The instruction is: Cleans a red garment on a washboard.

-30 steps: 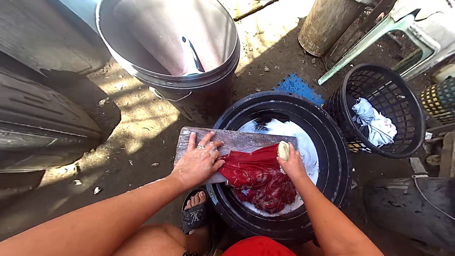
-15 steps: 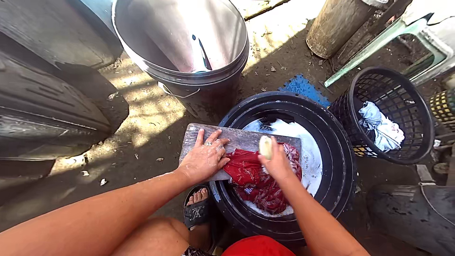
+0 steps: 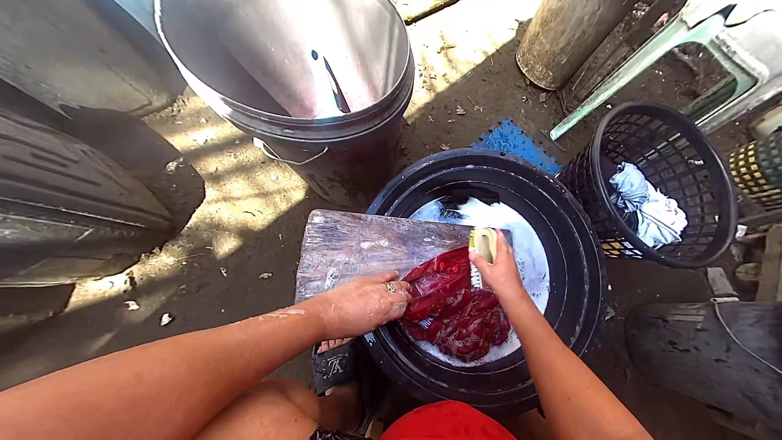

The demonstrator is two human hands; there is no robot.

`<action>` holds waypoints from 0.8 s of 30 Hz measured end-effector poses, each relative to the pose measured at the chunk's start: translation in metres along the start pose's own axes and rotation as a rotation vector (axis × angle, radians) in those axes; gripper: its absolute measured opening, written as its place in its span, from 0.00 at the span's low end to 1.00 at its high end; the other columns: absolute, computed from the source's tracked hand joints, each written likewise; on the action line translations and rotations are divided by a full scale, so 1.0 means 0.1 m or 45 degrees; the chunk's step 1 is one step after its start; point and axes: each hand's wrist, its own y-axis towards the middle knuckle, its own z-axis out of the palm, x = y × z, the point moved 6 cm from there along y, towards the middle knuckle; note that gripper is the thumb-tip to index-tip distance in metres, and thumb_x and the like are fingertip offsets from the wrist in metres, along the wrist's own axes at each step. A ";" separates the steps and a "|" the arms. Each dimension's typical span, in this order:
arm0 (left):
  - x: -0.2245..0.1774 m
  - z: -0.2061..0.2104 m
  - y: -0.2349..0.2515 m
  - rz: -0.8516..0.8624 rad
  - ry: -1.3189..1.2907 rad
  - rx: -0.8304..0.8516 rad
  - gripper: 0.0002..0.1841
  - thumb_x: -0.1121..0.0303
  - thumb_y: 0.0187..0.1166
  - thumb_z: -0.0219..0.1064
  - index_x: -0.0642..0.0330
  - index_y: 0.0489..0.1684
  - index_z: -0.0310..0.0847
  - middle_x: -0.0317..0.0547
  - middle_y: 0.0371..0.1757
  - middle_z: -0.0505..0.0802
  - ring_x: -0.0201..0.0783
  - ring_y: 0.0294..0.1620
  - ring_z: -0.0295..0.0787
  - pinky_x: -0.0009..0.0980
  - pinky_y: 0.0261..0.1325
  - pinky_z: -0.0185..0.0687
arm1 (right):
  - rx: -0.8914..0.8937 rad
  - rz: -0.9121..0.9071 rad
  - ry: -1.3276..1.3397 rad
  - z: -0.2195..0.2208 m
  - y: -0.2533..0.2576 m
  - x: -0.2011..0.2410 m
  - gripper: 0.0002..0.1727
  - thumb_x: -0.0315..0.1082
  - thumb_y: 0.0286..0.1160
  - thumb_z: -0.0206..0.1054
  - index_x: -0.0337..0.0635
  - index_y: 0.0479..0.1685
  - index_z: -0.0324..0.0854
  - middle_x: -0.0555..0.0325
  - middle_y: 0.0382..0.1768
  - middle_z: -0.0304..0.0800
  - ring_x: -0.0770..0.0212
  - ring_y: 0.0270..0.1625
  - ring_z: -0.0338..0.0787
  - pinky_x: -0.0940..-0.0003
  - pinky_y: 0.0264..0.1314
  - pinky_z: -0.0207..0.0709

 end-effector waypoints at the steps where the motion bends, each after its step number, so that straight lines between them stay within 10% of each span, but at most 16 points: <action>1: -0.01 0.02 -0.02 0.023 -0.011 0.032 0.12 0.78 0.82 0.59 0.56 0.49 0.89 0.43 0.66 0.91 0.45 0.78 0.80 0.49 0.87 0.65 | 0.059 -0.086 -0.001 0.14 -0.17 0.25 0.51 0.49 0.72 0.76 0.42 0.94 0.53 0.31 0.79 0.71 0.34 0.78 0.76 0.36 0.77 0.72; 5: 0.04 0.05 -0.15 0.079 -0.004 -0.081 0.15 0.79 0.78 0.62 0.54 0.53 0.91 0.42 0.66 0.92 0.44 0.76 0.83 0.46 0.84 0.71 | 0.242 -0.464 -0.124 0.68 -0.67 0.64 0.46 0.48 0.70 0.79 0.49 0.90 0.64 0.41 0.76 0.78 0.43 0.76 0.81 0.42 0.71 0.80; 11: 0.11 0.06 -0.19 0.051 -0.038 -0.092 0.19 0.78 0.79 0.61 0.51 0.61 0.91 0.40 0.71 0.90 0.40 0.79 0.80 0.42 0.87 0.66 | -0.066 0.045 -0.319 -0.02 0.26 -0.57 0.49 0.49 0.70 0.77 0.47 0.93 0.58 0.30 0.77 0.73 0.30 0.77 0.76 0.33 0.74 0.73; 17: 0.08 0.06 -0.22 0.093 -0.017 -0.196 0.17 0.75 0.80 0.58 0.52 0.56 0.92 0.40 0.65 0.93 0.41 0.75 0.84 0.43 0.84 0.71 | 0.184 -0.545 -0.123 0.63 -0.65 0.62 0.44 0.49 0.70 0.79 0.49 0.89 0.66 0.42 0.73 0.80 0.42 0.73 0.82 0.44 0.69 0.82; 24: 0.13 0.08 -0.19 0.079 0.019 -0.167 0.19 0.76 0.81 0.56 0.51 0.61 0.91 0.38 0.68 0.92 0.39 0.76 0.83 0.41 0.86 0.69 | -0.083 -0.006 -0.311 -0.03 0.23 -0.53 0.48 0.50 0.70 0.77 0.47 0.92 0.60 0.31 0.76 0.75 0.31 0.77 0.77 0.34 0.75 0.74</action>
